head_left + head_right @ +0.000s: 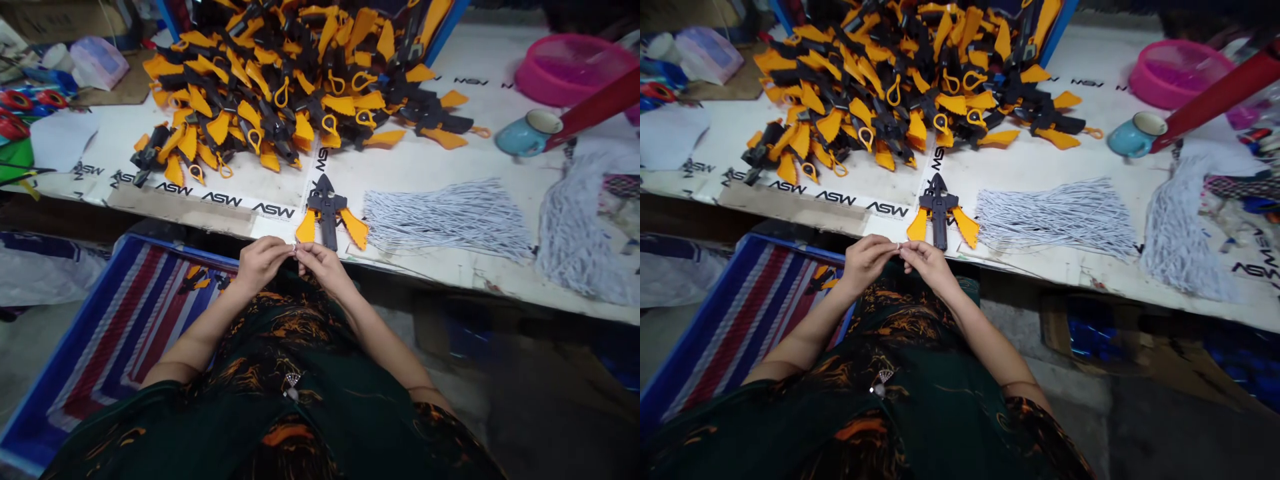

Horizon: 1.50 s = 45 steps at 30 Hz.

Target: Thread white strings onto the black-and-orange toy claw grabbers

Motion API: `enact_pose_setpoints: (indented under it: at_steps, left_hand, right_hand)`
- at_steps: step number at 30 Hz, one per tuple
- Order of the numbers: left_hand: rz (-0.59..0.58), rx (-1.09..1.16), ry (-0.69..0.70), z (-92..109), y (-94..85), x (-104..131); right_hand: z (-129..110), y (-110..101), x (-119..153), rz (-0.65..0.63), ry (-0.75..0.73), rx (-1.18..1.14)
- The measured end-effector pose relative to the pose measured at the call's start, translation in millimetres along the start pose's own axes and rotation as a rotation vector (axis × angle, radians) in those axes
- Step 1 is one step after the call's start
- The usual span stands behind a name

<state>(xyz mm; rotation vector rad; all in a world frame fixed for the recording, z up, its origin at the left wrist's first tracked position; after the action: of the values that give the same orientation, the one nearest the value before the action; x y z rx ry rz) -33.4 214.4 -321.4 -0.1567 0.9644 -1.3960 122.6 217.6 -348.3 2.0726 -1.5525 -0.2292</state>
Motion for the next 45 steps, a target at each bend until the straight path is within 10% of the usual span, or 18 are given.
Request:
enact_pose_setpoints:
  at_steps: [4,9,14,21,28,36,45]
  left_hand:
    - [-0.189,-0.187,0.182,-7.2,2.0,0.9]
    - [-0.149,-0.136,0.146,-9.2,2.7,3.3]
    - [-0.113,0.252,-0.277,-6.6,12.0,6.1]
    - [-0.549,1.013,-0.797,-9.2,48.1,10.8]
    - [-0.354,0.654,-0.624,-11.2,37.0,5.2]
    - [-0.197,0.205,-0.059,4.9,10.0,-13.7]
    - [-0.175,0.073,-0.307,1.5,20.1,8.1]
  right_hand:
    - [0.9,-4.0,-2.0,0.002,0.070,-0.008]
    - [-0.2,-1.7,-4.3,-0.046,0.050,0.040]
    - [-9.1,0.5,1.6,-0.055,-0.147,0.315]
    - [-29.9,10.3,13.2,-0.147,-0.672,0.936]
    - [-31.7,4.1,13.9,-0.121,-0.652,0.800]
    - [-15.7,-8.8,3.5,-0.070,0.020,0.366]
    - [-13.6,-2.8,11.7,0.151,-0.386,0.686]
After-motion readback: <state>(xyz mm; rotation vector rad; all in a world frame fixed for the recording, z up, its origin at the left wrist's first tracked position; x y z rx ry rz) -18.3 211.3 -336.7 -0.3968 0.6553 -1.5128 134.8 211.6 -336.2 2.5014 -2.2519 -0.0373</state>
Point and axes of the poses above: each hand's wrist, its own x-axis away from the middle knuckle, its own y-axis out of the palm, z = x × y, the point moved 5 cm from there along -x, towards the middle knuckle, and after that the axes turned 15 degrees about -x, right-handed, at the moved point
